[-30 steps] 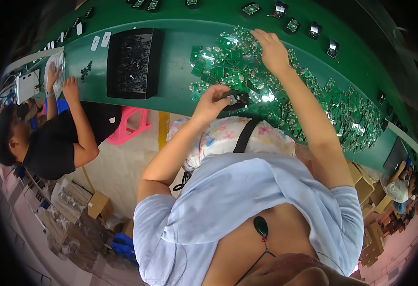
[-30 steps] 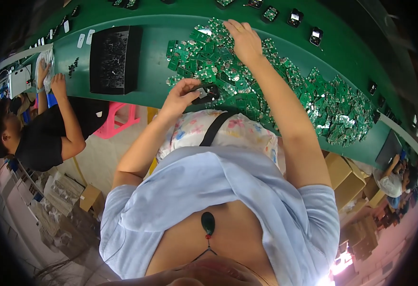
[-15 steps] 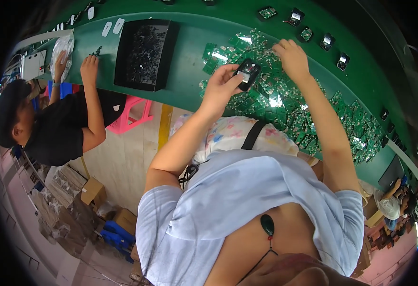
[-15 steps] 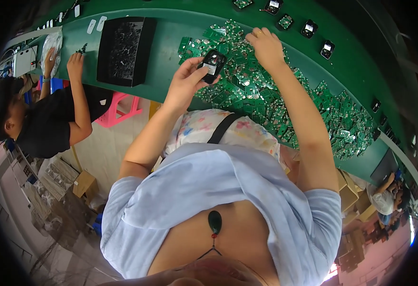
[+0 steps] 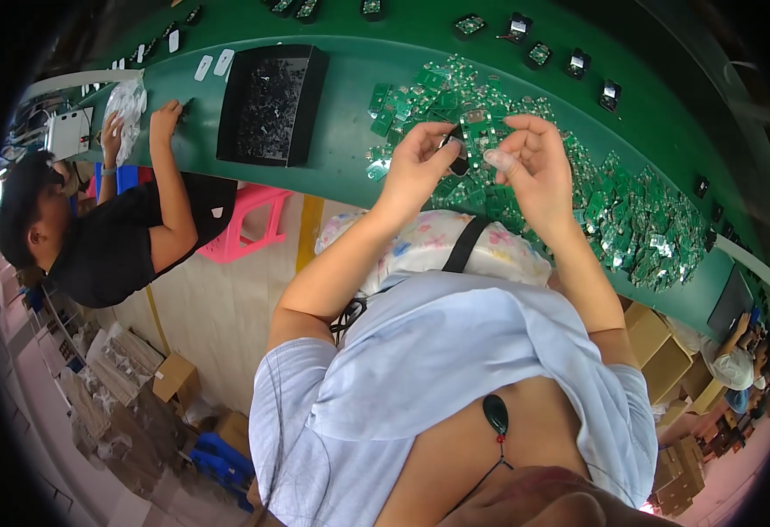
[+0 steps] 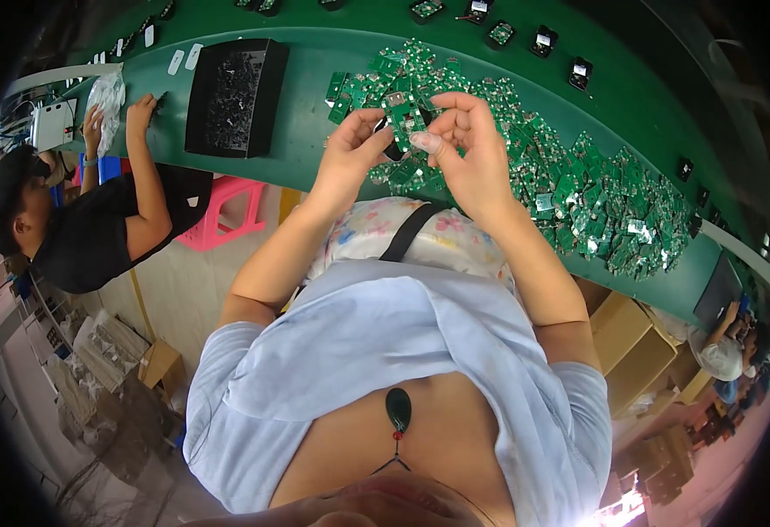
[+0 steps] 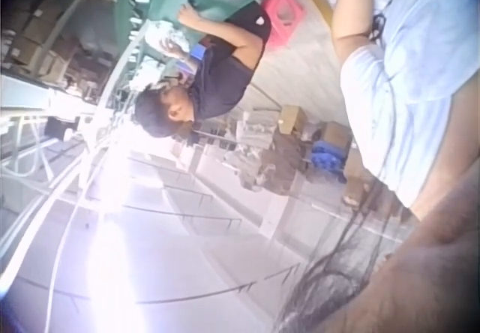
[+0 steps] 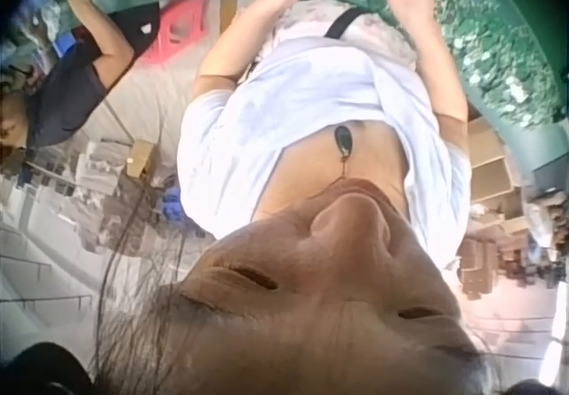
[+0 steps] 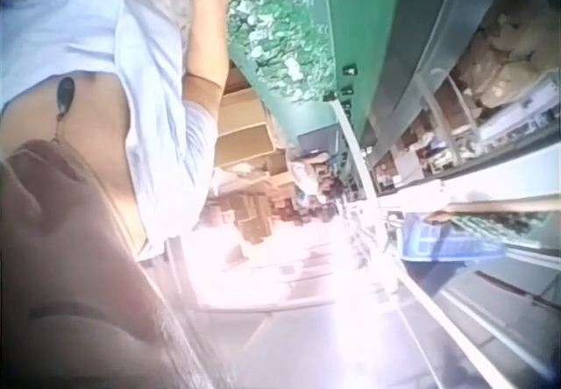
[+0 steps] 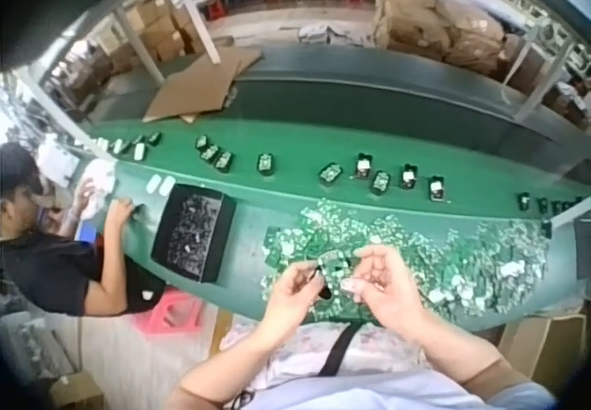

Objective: The person assembles electronic components onto circuit boards by hand.

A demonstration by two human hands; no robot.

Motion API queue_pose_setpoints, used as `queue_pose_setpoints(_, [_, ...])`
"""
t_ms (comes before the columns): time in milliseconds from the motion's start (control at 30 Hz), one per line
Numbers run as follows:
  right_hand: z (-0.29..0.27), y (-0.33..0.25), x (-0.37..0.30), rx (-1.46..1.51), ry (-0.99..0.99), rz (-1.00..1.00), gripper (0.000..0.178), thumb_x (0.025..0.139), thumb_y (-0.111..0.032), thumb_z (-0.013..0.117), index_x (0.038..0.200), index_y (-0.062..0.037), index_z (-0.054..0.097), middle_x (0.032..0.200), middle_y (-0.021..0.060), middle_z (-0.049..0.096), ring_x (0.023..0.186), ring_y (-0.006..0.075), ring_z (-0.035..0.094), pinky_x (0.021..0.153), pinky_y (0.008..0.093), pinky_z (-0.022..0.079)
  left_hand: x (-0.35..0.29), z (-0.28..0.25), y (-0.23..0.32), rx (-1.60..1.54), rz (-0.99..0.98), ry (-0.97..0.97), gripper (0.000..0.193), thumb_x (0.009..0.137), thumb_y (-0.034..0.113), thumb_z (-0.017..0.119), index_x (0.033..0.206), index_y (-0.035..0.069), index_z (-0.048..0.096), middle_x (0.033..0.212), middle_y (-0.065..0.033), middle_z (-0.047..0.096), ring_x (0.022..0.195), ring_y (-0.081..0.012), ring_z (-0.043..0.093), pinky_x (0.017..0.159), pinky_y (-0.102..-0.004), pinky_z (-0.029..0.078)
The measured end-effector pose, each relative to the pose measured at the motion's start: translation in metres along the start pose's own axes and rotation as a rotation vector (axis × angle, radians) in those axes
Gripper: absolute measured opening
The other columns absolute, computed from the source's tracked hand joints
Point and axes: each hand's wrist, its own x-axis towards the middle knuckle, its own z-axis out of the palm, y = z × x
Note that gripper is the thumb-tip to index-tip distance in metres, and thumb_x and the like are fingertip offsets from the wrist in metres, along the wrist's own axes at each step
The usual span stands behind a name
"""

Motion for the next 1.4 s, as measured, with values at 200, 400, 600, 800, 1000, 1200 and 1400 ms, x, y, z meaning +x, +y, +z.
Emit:
queue_pose_setpoints(200, [-0.003,-0.005,-0.004,-0.059,-0.027,0.038,0.039,0.077,0.003,0.062,0.110,-0.0018,0.041,0.072,0.0032,0.052,0.057,0.0077,0.049,0.050,0.0208,0.042,-0.010,-0.004,0.000,0.029,0.047,-0.072,0.030,0.086,0.011,0.056,0.113,0.001,0.049,0.092,-0.0023,0.058,0.083,-0.0074,0.054,0.068,-0.0228,0.044])
queue_pose_setpoints(400, [-0.006,-0.007,-0.012,-0.108,-0.072,0.125,0.039,0.077,0.004,0.061,0.110,-0.0021,0.041,0.070,0.0020,0.050,0.056,0.0064,0.048,0.048,0.0197,0.040,-0.016,0.000,-0.007,-0.084,0.149,-0.132,0.026,0.087,0.011,0.057,0.109,0.000,0.050,0.093,-0.0052,0.059,0.083,-0.0087,0.054,0.069,-0.0222,0.046])
queue_pose_setpoints(600, [-0.002,-0.009,-0.022,-0.222,-0.098,0.133,0.040,0.077,0.003,0.063,0.111,-0.0029,0.043,0.066,-0.0002,0.048,0.055,0.0051,0.045,0.047,0.0189,0.036,-0.021,0.008,-0.004,0.208,0.218,-0.095,0.031,0.082,0.014,0.064,0.105,0.002,0.049,0.092,-0.0038,0.055,0.077,-0.0085,0.054,0.063,-0.0229,0.048])
queue_pose_setpoints(800, [0.012,-0.009,-0.028,-0.466,0.010,-0.408,0.023,0.074,-0.001,0.066,0.096,-0.0054,0.063,0.075,0.0015,0.051,0.062,0.0074,0.046,0.049,0.0217,0.037,-0.038,0.006,0.016,0.209,0.142,-0.100,0.030,0.082,0.014,0.062,0.107,0.003,0.050,0.091,-0.0034,0.054,0.076,-0.0066,0.054,0.051,-0.0198,0.049])
queue_pose_setpoints(1000, [0.009,-0.012,-0.032,-0.224,0.165,-0.291,0.013,0.078,-0.006,0.065,0.091,-0.0047,0.065,0.078,0.0026,0.051,0.066,0.0093,0.048,0.053,0.0221,0.039,-0.040,0.010,0.020,0.087,0.190,-0.092,0.033,0.081,0.010,0.060,0.113,0.008,0.049,0.095,-0.0057,0.049,0.060,-0.0055,0.051,0.042,-0.0184,0.043])
queue_pose_setpoints(1200, [0.004,-0.013,-0.039,-0.328,0.106,-0.436,0.014,0.077,-0.006,0.065,0.091,-0.0048,0.065,0.078,0.0040,0.052,0.063,0.0108,0.049,0.052,0.0236,0.040,-0.045,0.018,0.020,0.175,0.198,-0.135,0.035,0.082,0.009,0.060,0.115,0.011,0.049,0.097,-0.0063,0.049,0.058,-0.0048,0.049,0.041,-0.0178,0.043])
queue_pose_setpoints(1400, [-0.006,-0.017,-0.040,-0.742,0.181,-0.601,0.008,0.074,-0.008,0.065,0.081,-0.0053,0.062,0.077,0.0038,0.056,0.063,0.0190,0.052,0.051,0.0291,0.042,-0.051,0.021,0.031,0.293,0.269,-0.114,0.032,0.083,0.006,0.058,0.114,0.010,0.053,0.102,-0.0061,0.050,0.073,-0.0064,0.052,0.049,-0.0184,0.045])
